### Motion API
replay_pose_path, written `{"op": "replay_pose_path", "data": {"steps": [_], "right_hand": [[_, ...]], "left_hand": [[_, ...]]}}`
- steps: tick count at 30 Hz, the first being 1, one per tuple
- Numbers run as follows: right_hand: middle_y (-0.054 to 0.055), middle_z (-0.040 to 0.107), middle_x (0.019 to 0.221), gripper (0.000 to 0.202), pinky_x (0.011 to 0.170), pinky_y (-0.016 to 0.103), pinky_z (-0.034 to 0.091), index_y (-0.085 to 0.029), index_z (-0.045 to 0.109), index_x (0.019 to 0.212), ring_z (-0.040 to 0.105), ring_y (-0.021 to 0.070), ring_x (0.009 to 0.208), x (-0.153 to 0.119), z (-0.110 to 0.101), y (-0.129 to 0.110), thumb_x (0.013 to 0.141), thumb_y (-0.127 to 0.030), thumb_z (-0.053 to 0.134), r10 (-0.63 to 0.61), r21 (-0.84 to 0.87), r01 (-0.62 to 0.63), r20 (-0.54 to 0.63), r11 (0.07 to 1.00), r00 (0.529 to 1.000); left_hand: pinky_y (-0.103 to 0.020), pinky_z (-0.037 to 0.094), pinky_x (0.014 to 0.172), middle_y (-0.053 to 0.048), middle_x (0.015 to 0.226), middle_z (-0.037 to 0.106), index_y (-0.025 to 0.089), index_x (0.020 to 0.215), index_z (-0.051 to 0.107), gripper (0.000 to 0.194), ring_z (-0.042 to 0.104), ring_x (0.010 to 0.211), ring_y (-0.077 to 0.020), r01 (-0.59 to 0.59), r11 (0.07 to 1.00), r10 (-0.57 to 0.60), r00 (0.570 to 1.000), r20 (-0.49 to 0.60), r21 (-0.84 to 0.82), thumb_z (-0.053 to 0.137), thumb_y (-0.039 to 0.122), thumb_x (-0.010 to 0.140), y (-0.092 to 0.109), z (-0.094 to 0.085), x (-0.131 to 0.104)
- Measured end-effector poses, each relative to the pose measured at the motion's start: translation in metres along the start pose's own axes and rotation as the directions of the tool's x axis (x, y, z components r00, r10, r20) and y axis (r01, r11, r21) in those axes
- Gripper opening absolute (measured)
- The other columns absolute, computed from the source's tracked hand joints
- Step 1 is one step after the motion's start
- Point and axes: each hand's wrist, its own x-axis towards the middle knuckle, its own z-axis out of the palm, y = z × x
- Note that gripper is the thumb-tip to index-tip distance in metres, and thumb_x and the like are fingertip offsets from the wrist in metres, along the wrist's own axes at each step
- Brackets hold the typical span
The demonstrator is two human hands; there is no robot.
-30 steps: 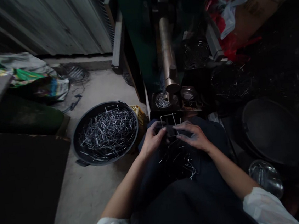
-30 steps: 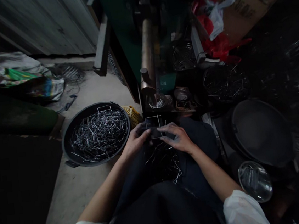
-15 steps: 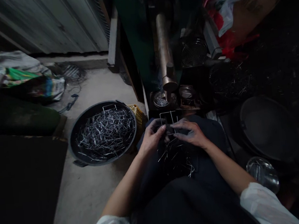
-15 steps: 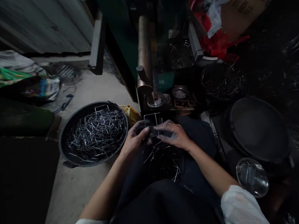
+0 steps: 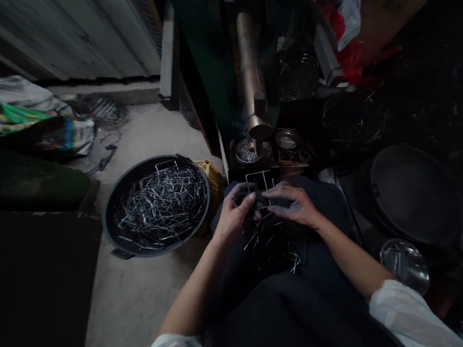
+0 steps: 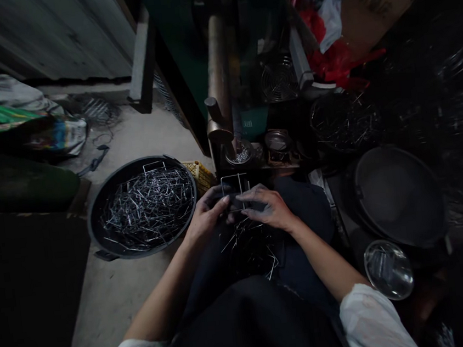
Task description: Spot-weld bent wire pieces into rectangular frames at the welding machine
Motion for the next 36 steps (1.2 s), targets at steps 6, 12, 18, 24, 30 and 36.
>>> {"op": "replay_pose_path", "data": {"steps": [6, 12, 18, 24, 30, 36], "right_hand": [[0.003, 0.073, 0.111, 0.033, 0.091, 0.039, 0.053, -0.031, 0.071, 0.12, 0.066, 0.0215, 0.101, 0.001, -0.002, -0.002, 0.088, -0.028, 0.076, -0.016, 0.014, 0.016, -0.001, 1.0, 1.0], [0.004, 0.073, 0.109, 0.03, 0.09, 0.039, 0.054, -0.029, 0.071, 0.119, 0.066, 0.0221, 0.1, 0.003, -0.003, -0.004, 0.089, -0.03, 0.075, -0.008, -0.011, 0.008, 0.019, 1.0, 1.0], [0.004, 0.073, 0.107, 0.03, 0.089, 0.039, 0.055, -0.029, 0.072, 0.118, 0.067, 0.022, 0.099, 0.009, -0.006, -0.005, 0.088, -0.03, 0.075, -0.048, -0.022, 0.048, 0.016, 0.999, 0.999], [0.005, 0.073, 0.108, 0.03, 0.089, 0.038, 0.055, -0.028, 0.072, 0.118, 0.068, 0.0223, 0.1, 0.019, -0.013, -0.007, 0.088, -0.031, 0.076, -0.084, -0.053, 0.085, 0.033, 0.995, 0.996], [0.006, 0.073, 0.11, 0.028, 0.09, 0.038, 0.054, -0.028, 0.072, 0.118, 0.068, 0.0226, 0.102, 0.029, -0.018, -0.012, 0.09, -0.031, 0.074, -0.071, -0.053, 0.074, 0.063, 0.996, 0.996], [0.006, 0.073, 0.11, 0.03, 0.09, 0.037, 0.054, -0.028, 0.072, 0.119, 0.069, 0.0223, 0.102, 0.036, -0.021, -0.014, 0.09, -0.033, 0.075, -0.11, -0.06, 0.115, 0.081, 0.992, 0.991]], "left_hand": [[-0.019, 0.05, 0.047, -0.001, 0.075, 0.066, 0.017, 0.114, 0.059, 0.047, 0.057, 0.049, -0.0087, 0.006, 0.999, -0.005, 1.0, 0.021, -0.032, 0.078, 0.042, 0.079, 0.0, 0.0, 0.0], [-0.019, 0.049, 0.047, -0.001, 0.076, 0.067, 0.018, 0.113, 0.06, 0.047, 0.057, 0.049, -0.0088, 0.025, 0.999, -0.025, 1.0, 0.013, -0.038, 0.079, 0.043, 0.079, 0.0, 0.0, -0.001], [-0.02, 0.048, 0.046, -0.001, 0.072, 0.066, 0.017, 0.115, 0.058, 0.049, 0.057, 0.048, -0.01, 0.001, 0.997, 0.002, 0.999, 0.034, -0.074, 0.078, 0.046, 0.079, 0.003, 0.001, 0.001], [-0.021, 0.049, 0.049, -0.001, 0.073, 0.066, 0.019, 0.115, 0.058, 0.047, 0.058, 0.05, -0.0106, -0.013, 0.994, 0.017, 0.999, 0.031, -0.106, 0.077, 0.045, 0.081, 0.009, 0.004, 0.006], [-0.022, 0.047, 0.049, 0.001, 0.066, 0.064, 0.018, 0.116, 0.058, 0.046, 0.058, 0.048, -0.0112, -0.087, 0.991, 0.092, 0.995, 0.043, -0.098, 0.075, 0.045, 0.082, 0.012, 0.005, 0.013], [-0.023, 0.049, 0.051, 0.001, 0.067, 0.064, 0.018, 0.115, 0.059, 0.044, 0.059, 0.049, -0.0121, -0.116, 0.989, 0.12, 0.992, 0.032, -0.094, 0.075, 0.044, 0.082, 0.014, 0.003, 0.017]]}}
